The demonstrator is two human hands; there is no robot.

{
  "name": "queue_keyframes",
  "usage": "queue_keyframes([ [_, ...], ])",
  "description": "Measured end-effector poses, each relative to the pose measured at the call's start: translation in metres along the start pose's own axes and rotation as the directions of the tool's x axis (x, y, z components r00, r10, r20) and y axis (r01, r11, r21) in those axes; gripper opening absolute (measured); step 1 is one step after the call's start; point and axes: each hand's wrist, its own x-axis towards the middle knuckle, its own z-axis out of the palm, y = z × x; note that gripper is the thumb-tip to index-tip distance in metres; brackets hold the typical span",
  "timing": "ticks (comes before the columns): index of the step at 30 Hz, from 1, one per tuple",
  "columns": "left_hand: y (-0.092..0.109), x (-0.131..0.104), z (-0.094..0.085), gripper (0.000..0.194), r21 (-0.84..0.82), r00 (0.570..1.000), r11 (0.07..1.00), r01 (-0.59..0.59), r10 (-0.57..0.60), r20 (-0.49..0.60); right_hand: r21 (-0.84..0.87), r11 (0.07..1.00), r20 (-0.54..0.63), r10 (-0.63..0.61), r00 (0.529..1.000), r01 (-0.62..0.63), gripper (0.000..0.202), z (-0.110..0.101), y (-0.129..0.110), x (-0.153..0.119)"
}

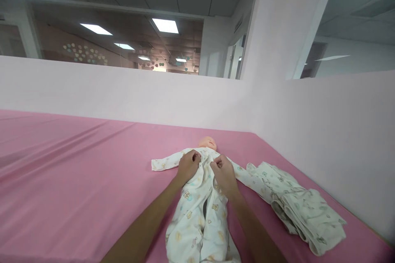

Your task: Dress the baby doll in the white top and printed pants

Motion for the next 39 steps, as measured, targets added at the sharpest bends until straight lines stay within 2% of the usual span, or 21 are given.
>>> queue_keyframes([
  [2, 0.005, -0.001, -0.007, 0.018, 0.008, 0.999, 1.000, -0.003, 0.002, 0.049, 0.048, 0.999, -0.054, 0.018, 0.998, -0.015, 0.010, -0.002, 0.003, 0.003],
  [5, 0.017, -0.003, -0.019, 0.030, 0.006, 0.984, 1.000, -0.014, 0.013, 0.180, 0.133, 0.989, -0.140, 0.090, 0.986, -0.071, 0.012, -0.007, 0.007, 0.007],
  [8, 0.031, -0.005, -0.020, 0.042, 0.162, 0.967, 0.980, -0.117, 0.075, 0.244, 0.147, 0.983, -0.176, 0.135, 0.975, -0.109, 0.017, -0.010, 0.015, 0.012],
  [11, 0.043, -0.002, -0.007, 0.024, 0.413, 0.953, 0.884, -0.217, 0.099, 0.287, 0.059, 0.988, -0.163, 0.151, 0.975, -0.143, 0.021, -0.018, 0.027, 0.018],
  [14, 0.044, 0.011, 0.000, 0.009, 0.538, 0.962, 0.822, -0.186, 0.042, 0.269, -0.034, 0.982, -0.190, 0.174, 0.966, -0.183, 0.026, -0.043, 0.042, 0.028],
  [17, 0.026, 0.032, -0.020, 0.015, 0.576, 0.981, 0.813, -0.087, -0.032, 0.193, -0.160, 0.953, -0.242, 0.213, 0.947, -0.255, 0.029, -0.087, 0.059, 0.035],
  [21, -0.026, 0.054, -0.075, 0.028, 0.638, 0.984, 0.760, 0.120, -0.174, 0.023, -0.361, 0.838, -0.314, 0.304, 0.899, -0.410, 0.023, -0.145, 0.088, 0.034],
  [23, -0.055, 0.055, -0.097, 0.029, 0.657, 0.971, 0.730, 0.188, -0.238, -0.013, -0.438, 0.778, -0.279, 0.360, 0.890, -0.452, 0.019, -0.160, 0.101, 0.031],
  [25, -0.078, 0.050, -0.107, 0.025, 0.667, 0.956, 0.713, 0.218, -0.292, 0.001, -0.565, 0.694, -0.216, 0.397, 0.892, -0.445, 0.015, -0.162, 0.105, 0.029],
  [27, -0.092, 0.044, -0.105, 0.022, 0.668, 0.946, 0.709, 0.226, -0.322, 0.022, -0.723, 0.594, -0.172, 0.340, 0.924, -0.353, 0.016, -0.151, 0.097, 0.030],
  [29, -0.096, 0.039, -0.094, 0.023, 0.665, 0.951, 0.712, 0.224, -0.310, 0.012, -0.826, 0.530, -0.113, 0.178, 0.978, -0.192, 0.024, -0.127, 0.077, 0.036],
  [30, -0.093, 0.037, -0.087, 0.025, 0.664, 0.958, 0.715, 0.217, -0.287, -0.004, -0.831, 0.548, -0.060, 0.087, 0.994, -0.098, 0.027, -0.112, 0.063, 0.040],
  [32, -0.083, 0.036, -0.071, 0.029, 0.666, 0.975, 0.721, 0.192, -0.219, -0.044, -0.788, 0.607, 0.110, -0.023, 0.994, 0.102, 0.029, -0.074, 0.033, 0.051],
  [35, -0.060, 0.036, -0.047, 0.041, 0.667, 0.984, 0.723, 0.178, -0.150, -0.100, -0.660, 0.662, 0.403, -0.085, 0.911, 0.354, 0.029, -0.006, -0.006, 0.067],
  [37, -0.048, 0.034, -0.032, 0.045, 0.676, 0.974, 0.704, 0.219, -0.196, -0.111, -0.586, 0.664, 0.543, -0.104, 0.833, 0.464, 0.031, 0.038, -0.022, 0.077],
  [39, -0.041, 0.032, -0.020, 0.039, 0.688, 0.967, 0.686, 0.239, -0.231, -0.105, -0.562, 0.641, 0.635, -0.071, 0.769, 0.523, 0.029, 0.075, -0.030, 0.084],
])
